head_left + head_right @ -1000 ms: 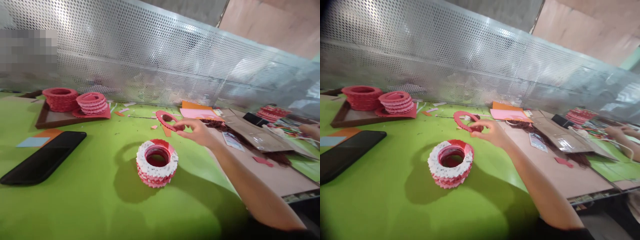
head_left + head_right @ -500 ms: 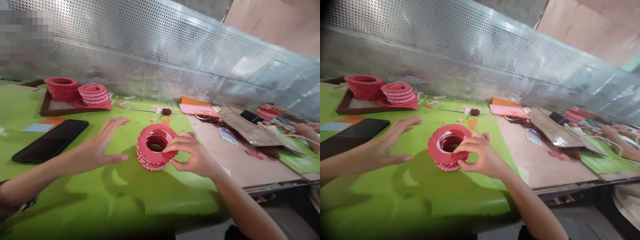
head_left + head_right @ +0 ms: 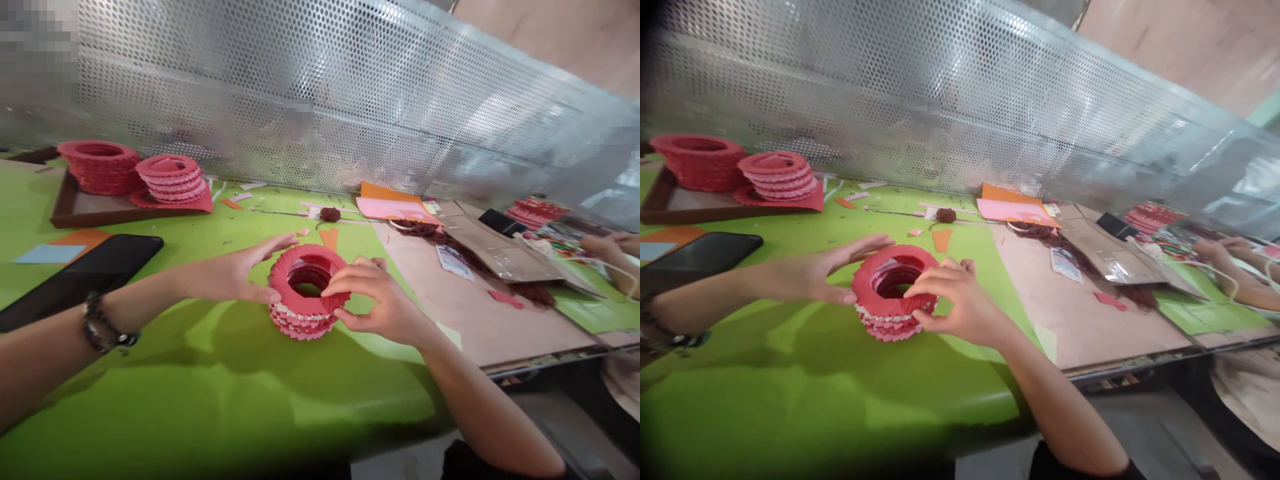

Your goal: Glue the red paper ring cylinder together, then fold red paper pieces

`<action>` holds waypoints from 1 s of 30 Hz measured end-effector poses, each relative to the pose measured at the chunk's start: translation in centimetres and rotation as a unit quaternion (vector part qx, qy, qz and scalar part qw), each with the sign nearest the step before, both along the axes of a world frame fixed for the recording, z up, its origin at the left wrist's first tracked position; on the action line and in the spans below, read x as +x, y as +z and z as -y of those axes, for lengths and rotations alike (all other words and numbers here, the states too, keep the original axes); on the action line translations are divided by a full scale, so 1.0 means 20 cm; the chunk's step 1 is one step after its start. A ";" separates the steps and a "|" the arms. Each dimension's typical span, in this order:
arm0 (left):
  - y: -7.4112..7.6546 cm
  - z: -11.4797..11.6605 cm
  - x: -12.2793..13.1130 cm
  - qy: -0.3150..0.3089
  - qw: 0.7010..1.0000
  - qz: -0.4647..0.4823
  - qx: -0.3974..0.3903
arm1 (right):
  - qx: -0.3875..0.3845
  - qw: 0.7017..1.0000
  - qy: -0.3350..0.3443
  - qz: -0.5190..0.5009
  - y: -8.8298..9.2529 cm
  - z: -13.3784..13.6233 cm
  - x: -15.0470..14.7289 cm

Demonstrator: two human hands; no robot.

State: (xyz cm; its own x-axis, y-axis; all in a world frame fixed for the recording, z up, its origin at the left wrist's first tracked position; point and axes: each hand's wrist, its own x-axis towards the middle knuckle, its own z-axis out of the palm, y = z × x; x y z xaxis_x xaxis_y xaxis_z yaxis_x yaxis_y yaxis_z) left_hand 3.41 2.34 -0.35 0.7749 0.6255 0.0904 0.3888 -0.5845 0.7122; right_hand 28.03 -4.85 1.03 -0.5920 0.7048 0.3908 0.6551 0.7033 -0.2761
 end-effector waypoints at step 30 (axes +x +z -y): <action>0.00 0.02 -0.02 0.028 1.000 -0.006 -0.007 | -0.035 0.999 0.014 -0.004 0.00 0.00 0.02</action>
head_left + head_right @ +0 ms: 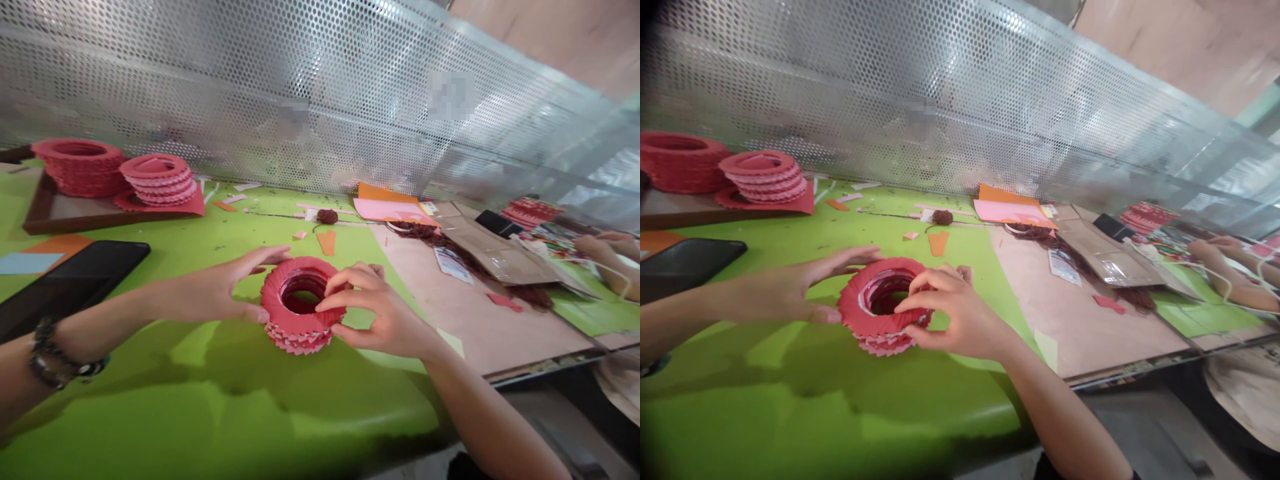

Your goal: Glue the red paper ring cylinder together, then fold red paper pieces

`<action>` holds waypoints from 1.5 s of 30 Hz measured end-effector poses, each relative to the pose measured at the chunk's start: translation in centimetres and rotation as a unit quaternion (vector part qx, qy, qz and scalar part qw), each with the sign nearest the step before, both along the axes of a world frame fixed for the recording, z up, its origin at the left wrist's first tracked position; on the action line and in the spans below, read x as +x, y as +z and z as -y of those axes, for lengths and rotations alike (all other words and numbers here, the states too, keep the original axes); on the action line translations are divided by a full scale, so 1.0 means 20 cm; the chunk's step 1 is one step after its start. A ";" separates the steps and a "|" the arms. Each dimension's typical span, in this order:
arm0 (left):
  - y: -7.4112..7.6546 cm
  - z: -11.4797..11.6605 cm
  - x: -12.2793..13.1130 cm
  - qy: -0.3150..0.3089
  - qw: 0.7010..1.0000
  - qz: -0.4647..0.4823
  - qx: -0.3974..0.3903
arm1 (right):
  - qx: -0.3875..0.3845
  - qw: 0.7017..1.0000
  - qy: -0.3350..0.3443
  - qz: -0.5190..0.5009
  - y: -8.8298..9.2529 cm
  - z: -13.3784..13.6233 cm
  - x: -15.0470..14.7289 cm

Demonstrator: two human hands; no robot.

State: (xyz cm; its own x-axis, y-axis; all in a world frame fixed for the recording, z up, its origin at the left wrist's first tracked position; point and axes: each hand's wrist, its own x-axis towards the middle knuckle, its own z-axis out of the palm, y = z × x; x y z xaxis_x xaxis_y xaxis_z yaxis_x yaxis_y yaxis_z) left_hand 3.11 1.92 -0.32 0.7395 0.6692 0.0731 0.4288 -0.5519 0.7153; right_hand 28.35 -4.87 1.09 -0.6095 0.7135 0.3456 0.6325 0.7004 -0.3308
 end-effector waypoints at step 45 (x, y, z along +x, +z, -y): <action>0.06 0.06 0.09 0.044 0.989 0.087 0.110 | -0.079 0.957 -0.090 -0.264 -0.05 -0.04 0.00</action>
State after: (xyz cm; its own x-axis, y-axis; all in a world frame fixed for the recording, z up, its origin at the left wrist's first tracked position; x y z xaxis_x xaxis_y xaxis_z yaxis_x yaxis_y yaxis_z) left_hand 4.86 0.81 0.95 0.6429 0.6842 0.3442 0.3633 -0.6681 0.6494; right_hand 28.38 -4.02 0.07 -0.2419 0.8600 0.4494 0.4545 0.5096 -0.7306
